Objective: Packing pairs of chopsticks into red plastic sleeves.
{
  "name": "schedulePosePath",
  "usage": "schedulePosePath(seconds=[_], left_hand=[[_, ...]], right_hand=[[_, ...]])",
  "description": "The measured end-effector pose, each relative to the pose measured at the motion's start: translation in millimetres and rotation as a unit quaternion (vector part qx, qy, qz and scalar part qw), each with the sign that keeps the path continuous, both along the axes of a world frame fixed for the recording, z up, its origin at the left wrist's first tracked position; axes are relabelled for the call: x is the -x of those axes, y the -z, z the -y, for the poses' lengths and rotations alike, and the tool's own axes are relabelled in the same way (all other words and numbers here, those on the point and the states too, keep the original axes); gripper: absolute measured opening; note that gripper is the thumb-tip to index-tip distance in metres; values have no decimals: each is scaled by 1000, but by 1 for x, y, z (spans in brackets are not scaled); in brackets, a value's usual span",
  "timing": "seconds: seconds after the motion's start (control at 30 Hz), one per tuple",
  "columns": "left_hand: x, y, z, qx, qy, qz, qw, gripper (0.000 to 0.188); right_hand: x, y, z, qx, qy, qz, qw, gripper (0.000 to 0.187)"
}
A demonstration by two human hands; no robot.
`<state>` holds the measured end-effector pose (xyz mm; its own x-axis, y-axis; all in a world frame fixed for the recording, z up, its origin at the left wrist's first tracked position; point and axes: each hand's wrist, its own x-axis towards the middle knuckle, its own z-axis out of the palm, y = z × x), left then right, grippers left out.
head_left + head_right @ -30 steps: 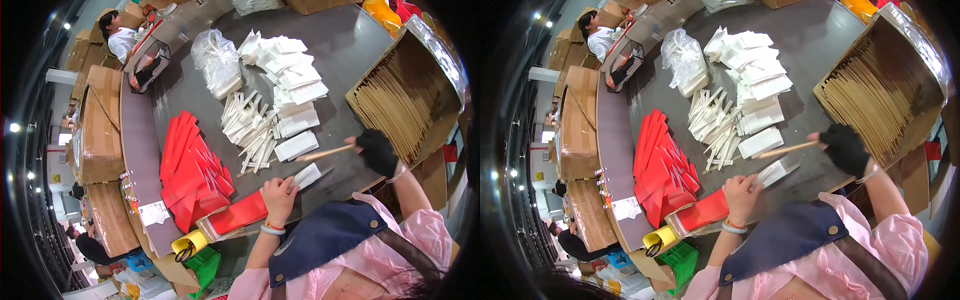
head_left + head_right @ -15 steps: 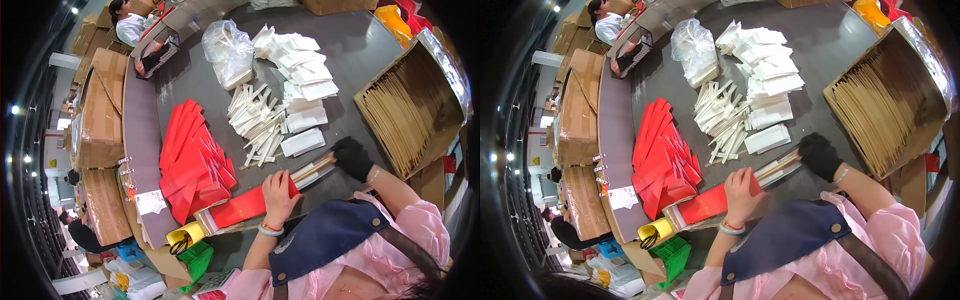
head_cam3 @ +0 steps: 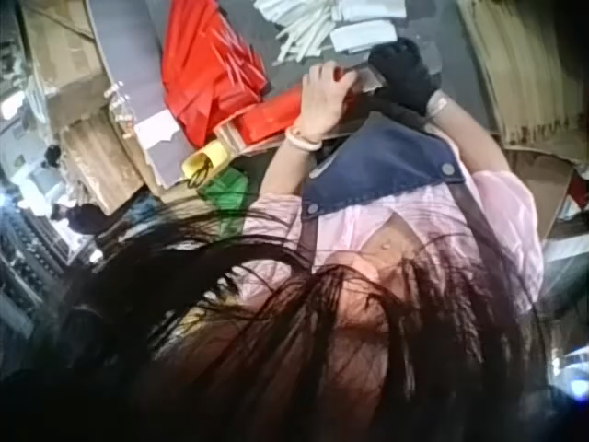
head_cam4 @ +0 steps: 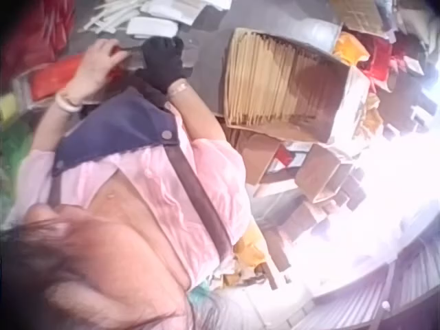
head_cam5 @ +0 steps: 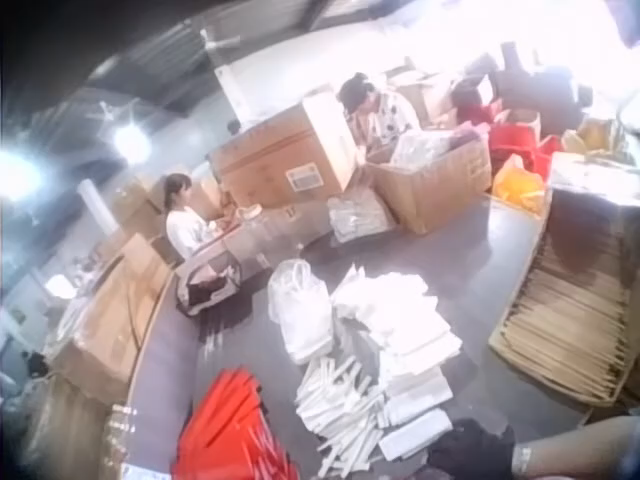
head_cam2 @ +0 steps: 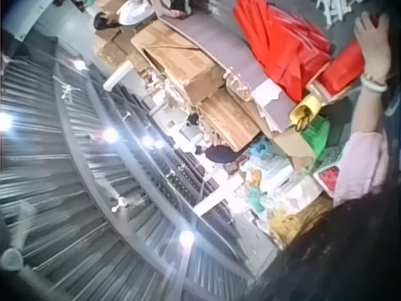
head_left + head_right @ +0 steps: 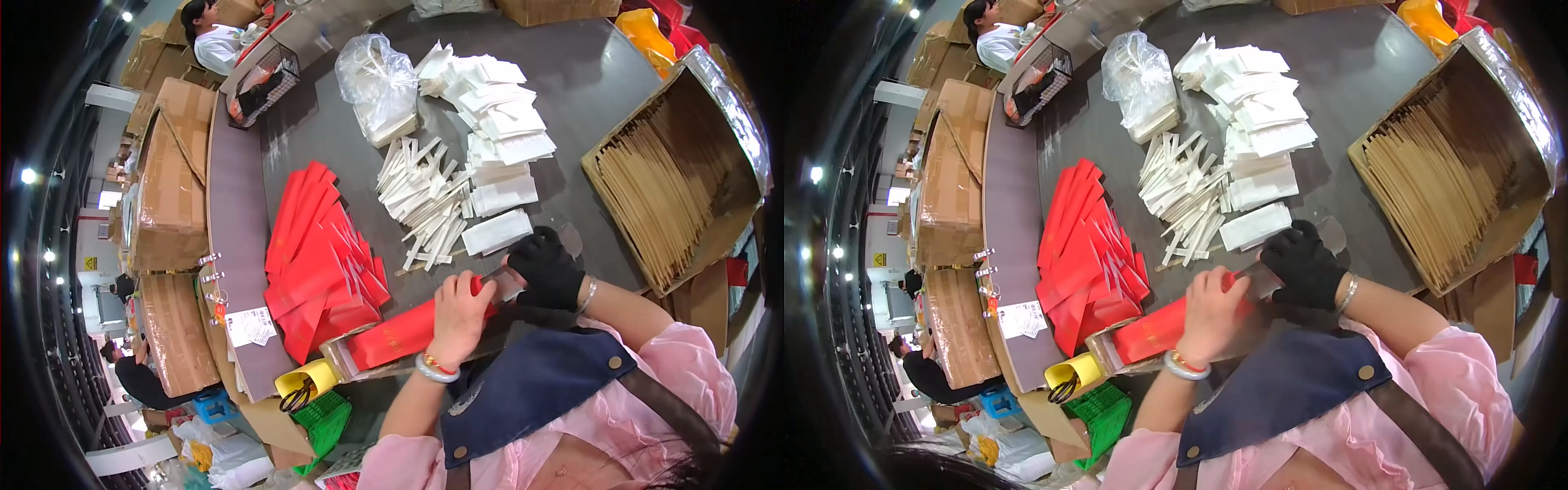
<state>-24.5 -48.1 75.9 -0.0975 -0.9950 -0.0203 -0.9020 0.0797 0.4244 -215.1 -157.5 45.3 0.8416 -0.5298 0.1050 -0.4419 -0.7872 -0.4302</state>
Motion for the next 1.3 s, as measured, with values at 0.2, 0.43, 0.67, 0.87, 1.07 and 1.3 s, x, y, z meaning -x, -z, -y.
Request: schedulePosePath(seconds=[0.2, 0.43, 0.67, 0.87, 1.07, 1.3], left_hand=[[-89, -73, 22, 110, 6, 92, 990, 26], [0, 50, 1, 68, -185, -17, 980, 82], [-21, 79, -47, 16, -335, -26, 942, 95], [-27, 77, -52, 32, -326, -118, 938, 96], [-28, 75, -47, 41, -292, -132, 946, 90], [-75, 74, 14, 130, -239, -30, 962, 31]], right_hand=[[30, -46, 23, 7, 120, 118, 986, 62], [36, -38, 14, 19, 184, 90, 979, 66], [36, -29, 5, -14, 122, -44, 991, 61], [22, -16, -8, 2, 54, -59, 997, 61], [-34, 26, -35, -52, -23, -43, 997, 68], [34, -3, 14, 34, 151, 98, 983, 53]])
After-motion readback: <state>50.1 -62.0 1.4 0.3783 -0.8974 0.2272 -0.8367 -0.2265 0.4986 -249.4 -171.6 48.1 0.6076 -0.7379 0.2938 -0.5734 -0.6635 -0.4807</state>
